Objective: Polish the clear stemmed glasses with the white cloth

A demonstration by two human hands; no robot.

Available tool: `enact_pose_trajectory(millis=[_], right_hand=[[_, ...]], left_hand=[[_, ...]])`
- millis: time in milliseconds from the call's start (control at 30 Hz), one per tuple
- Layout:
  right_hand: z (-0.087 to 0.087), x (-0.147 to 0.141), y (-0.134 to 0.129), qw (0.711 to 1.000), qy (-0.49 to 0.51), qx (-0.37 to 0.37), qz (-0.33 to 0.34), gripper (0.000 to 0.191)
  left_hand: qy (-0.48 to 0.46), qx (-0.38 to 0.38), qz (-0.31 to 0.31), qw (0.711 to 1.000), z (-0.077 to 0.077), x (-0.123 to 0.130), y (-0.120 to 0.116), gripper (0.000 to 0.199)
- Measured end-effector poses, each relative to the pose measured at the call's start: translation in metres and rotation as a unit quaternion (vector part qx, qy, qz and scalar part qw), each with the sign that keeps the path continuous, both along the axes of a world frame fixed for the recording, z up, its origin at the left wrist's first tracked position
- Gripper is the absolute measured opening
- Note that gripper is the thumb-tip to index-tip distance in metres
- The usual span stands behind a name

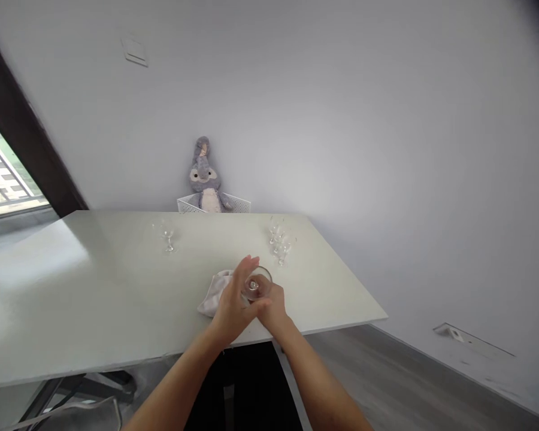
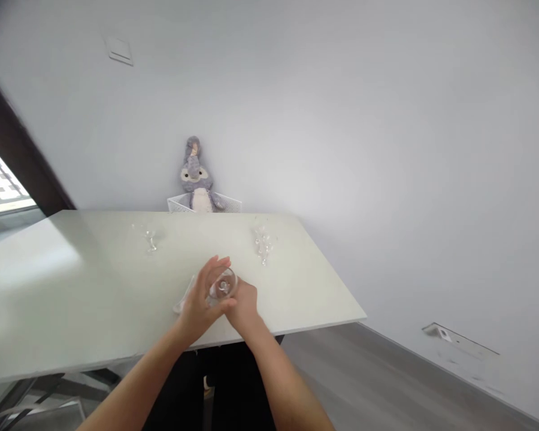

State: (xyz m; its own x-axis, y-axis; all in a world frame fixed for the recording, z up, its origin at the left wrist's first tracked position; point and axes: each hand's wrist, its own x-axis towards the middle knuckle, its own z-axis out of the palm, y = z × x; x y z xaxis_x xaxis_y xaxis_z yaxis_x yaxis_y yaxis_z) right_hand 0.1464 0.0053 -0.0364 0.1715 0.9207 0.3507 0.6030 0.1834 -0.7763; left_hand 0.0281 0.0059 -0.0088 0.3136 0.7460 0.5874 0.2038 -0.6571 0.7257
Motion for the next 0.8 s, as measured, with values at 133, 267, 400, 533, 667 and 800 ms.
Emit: enact_pose_trajectory(millis=[133,267,400,533,667,800], right_hand=[[-0.024,0.048,0.019,0.993,-0.061,-0.048,-0.085,0.026],[-0.036,0.095,0.037,0.968,-0.127,-0.145,-0.158,0.035],[-0.043,0.113,0.046,0.959,-0.152,-0.168,-0.167,0.034],[-0.048,0.115,0.052,0.957,-0.156,-0.179,-0.165,0.032],[-0.049,0.113,0.056,0.953,-0.162,-0.191,-0.170,0.032],[-0.047,0.115,0.053,0.950,-0.169,-0.200,-0.167,0.031]], left_hand=[[0.040,-0.062,-0.006,0.997,-0.002,-0.019,0.014,0.065],[-0.086,-0.147,0.068,0.983,-0.019,-0.050,0.032,0.051],[-0.143,-0.209,0.118,0.960,-0.040,-0.073,0.040,0.047],[-0.126,-0.252,0.175,0.943,-0.057,-0.087,0.041,0.046],[-0.122,-0.278,0.205,0.930,-0.069,-0.094,0.040,0.045],[-0.144,-0.285,0.209,0.924,-0.076,-0.097,0.040,0.046]])
